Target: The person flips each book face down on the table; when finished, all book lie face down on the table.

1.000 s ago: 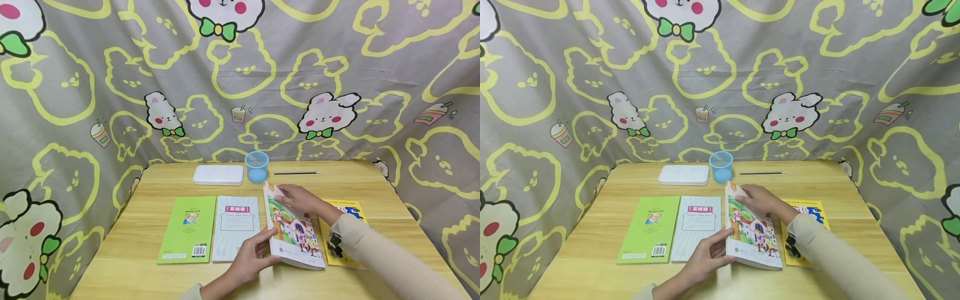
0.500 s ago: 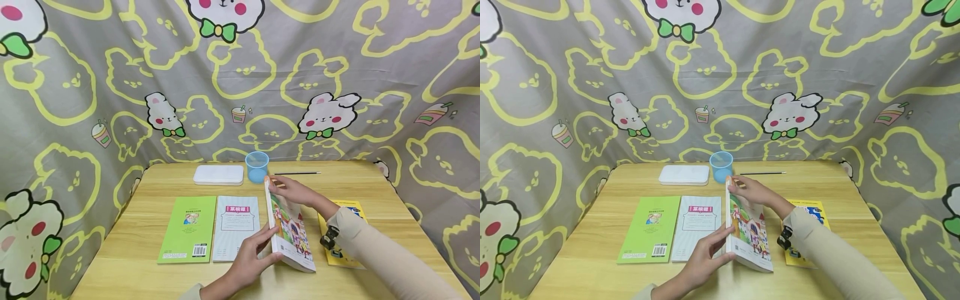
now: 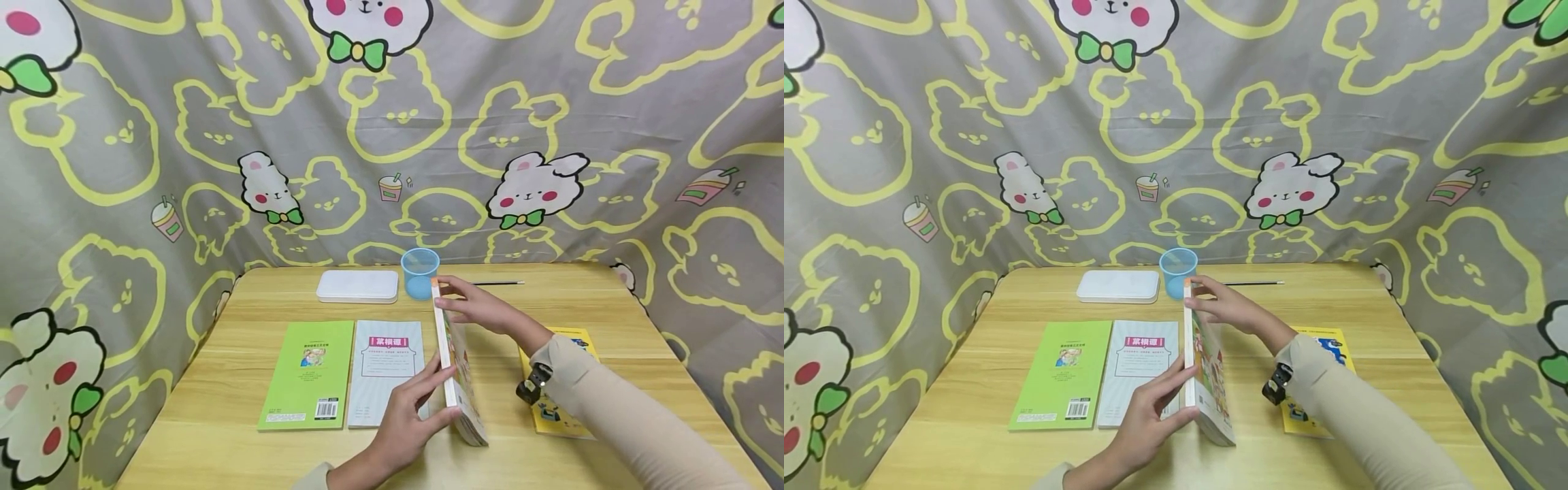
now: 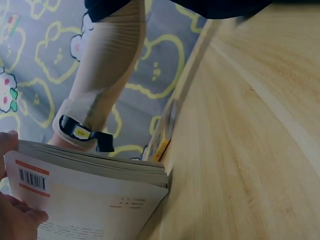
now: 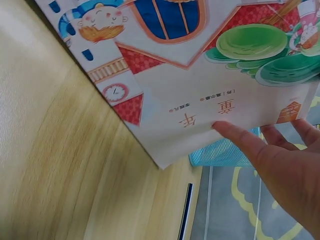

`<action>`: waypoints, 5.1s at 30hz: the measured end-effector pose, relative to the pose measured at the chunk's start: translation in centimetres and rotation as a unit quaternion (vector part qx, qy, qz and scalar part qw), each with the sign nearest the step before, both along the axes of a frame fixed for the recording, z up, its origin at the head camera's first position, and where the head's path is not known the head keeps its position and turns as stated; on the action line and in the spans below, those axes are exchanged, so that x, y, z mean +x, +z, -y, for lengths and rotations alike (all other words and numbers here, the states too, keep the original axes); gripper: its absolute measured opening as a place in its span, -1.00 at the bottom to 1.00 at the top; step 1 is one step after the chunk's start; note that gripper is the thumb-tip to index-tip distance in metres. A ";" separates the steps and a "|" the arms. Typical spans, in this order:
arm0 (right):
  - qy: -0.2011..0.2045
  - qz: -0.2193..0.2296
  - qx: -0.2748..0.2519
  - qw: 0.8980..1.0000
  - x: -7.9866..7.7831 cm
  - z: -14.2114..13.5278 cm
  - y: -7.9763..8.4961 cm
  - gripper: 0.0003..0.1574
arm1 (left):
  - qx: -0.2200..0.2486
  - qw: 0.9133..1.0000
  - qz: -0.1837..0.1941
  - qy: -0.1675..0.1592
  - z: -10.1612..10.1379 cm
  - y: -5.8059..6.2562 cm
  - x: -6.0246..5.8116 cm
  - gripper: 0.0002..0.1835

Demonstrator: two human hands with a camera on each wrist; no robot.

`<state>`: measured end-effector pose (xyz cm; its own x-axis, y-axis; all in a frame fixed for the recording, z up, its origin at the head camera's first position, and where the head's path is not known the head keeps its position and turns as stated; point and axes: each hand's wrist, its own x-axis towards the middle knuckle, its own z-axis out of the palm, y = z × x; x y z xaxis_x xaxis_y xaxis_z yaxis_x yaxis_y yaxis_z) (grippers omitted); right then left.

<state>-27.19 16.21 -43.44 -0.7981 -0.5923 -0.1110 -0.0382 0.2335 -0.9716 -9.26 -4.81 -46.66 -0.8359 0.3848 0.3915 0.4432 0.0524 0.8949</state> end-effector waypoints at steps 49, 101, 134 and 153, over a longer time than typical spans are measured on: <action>-0.010 -0.027 -0.089 0.996 -0.1 -1.5 -1.2 -0.08 | 0.038 0.997 -0.071 -0.013 -0.7 -0.5 -1.2 -0.44; -0.054 -0.108 0.068 0.990 0.2 -6.0 -3.4 -0.08 | -0.279 0.957 -0.048 -0.062 -2.4 -3.5 -2.9 0.01; 0.032 -0.108 0.130 0.985 -0.4 -11.7 -5.3 0.03 | -0.476 0.869 -0.118 -0.067 -2.4 -3.4 -2.4 -0.30; 0.029 -0.114 0.162 0.980 -0.3 -13.5 -6.5 0.00 | -0.477 0.868 -0.116 -0.074 -2.6 -3.0 -2.4 -0.30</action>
<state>-27.53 29.74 -49.96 -0.7898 -0.6008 -0.1231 -0.2683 0.5190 -0.8116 -11.63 -2.24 -49.67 -0.6913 0.7225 -0.0120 0.6706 0.6476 0.3617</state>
